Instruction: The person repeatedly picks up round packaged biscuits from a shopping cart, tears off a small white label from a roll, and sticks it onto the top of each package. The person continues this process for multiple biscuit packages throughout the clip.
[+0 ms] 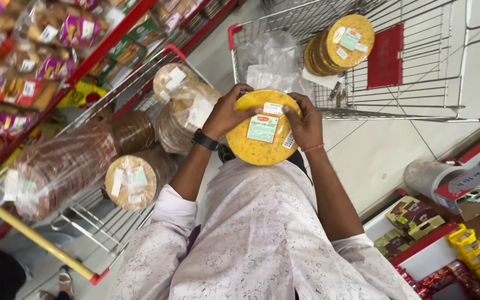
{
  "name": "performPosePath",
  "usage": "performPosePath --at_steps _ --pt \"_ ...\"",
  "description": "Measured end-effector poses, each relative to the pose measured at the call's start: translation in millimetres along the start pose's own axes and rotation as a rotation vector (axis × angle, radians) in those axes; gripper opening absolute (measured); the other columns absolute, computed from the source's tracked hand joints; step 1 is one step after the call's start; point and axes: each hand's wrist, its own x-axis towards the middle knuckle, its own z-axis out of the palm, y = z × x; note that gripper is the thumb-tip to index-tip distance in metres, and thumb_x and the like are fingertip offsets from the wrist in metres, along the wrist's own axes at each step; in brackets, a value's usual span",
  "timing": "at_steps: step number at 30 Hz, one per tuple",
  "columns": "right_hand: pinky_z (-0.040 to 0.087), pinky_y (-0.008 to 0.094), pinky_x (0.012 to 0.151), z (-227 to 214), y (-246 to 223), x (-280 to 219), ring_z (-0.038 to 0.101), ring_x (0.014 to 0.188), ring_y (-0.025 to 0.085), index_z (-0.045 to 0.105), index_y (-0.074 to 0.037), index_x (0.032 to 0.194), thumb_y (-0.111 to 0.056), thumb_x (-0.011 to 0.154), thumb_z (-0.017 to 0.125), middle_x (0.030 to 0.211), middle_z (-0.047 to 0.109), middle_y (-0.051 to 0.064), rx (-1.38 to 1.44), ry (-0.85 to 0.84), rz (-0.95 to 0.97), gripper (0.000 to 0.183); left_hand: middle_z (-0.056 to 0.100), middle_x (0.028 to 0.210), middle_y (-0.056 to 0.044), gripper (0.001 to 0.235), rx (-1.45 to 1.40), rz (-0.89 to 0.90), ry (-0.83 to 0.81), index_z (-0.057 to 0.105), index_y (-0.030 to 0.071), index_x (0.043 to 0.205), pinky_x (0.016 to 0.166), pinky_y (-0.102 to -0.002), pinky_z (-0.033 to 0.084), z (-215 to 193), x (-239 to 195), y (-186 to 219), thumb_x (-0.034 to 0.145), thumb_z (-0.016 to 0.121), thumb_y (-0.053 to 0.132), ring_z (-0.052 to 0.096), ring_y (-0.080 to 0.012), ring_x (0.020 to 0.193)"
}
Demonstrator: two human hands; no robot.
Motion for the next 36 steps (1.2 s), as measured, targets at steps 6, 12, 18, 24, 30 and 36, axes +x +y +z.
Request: performPosePath --at_steps 6,12,18,24,30,36 --pt "0.058 0.030 0.086 -55 86 22 0.068 0.100 0.017 0.053 0.002 0.138 -0.007 0.103 0.063 0.115 0.070 0.014 0.617 0.232 0.442 0.038 0.075 0.110 -0.012 0.031 -0.185 -0.074 0.089 0.065 0.001 0.122 0.092 -0.033 0.055 78 65 -68 0.102 0.067 0.024 0.070 -0.0200 0.102" --pt "0.063 0.038 0.075 -120 102 37 0.071 0.098 0.021 0.046 -0.005 0.140 -0.015 0.096 0.061 0.118 0.068 0.011 0.444 0.183 0.828 0.048 0.071 0.117 -0.014 0.036 -0.152 -0.202 0.125 0.059 -0.001 0.131 0.094 -0.034 0.051 185 130 -138 0.104 0.059 0.024 0.067 -0.0219 0.107" --pt "0.058 0.034 0.067 -179 204 69 0.069 0.092 0.019 0.050 -0.008 0.140 -0.023 0.099 0.060 0.114 0.069 0.009 0.433 0.317 0.974 0.045 0.070 0.121 -0.012 0.041 -0.356 -0.512 -0.136 0.056 0.000 0.135 0.094 -0.034 0.052 267 194 -179 0.095 0.057 0.009 0.067 -0.0211 0.109" --pt "0.052 0.032 0.062 -211 304 124 0.062 0.081 0.017 0.050 -0.014 0.142 -0.020 0.098 0.063 0.109 0.068 0.008 0.469 0.431 1.027 0.046 0.073 0.108 -0.011 0.036 -0.230 -0.611 -0.134 0.061 0.002 0.128 0.074 -0.033 0.058 338 253 -231 0.092 0.057 0.006 0.071 -0.0196 0.091" --pt "0.058 0.036 0.074 -217 367 162 0.062 0.090 0.020 0.028 -0.017 0.152 0.008 0.088 0.061 0.126 0.061 0.015 0.813 0.549 0.777 0.077 0.068 0.123 -0.015 0.059 -0.411 -0.624 -0.127 0.048 0.009 0.147 0.074 -0.032 0.059 350 293 -215 0.090 0.057 -0.001 0.066 -0.0211 0.095" --pt "0.058 0.039 0.087 -198 365 169 0.064 0.105 0.022 0.027 -0.007 0.160 0.003 0.097 0.066 0.138 0.055 0.016 0.928 0.451 0.788 0.075 0.037 0.156 -0.018 0.078 -0.408 -0.645 -0.204 0.021 0.017 0.161 0.103 -0.037 0.050 349 286 -210 0.095 0.062 0.005 0.047 -0.0280 0.137"
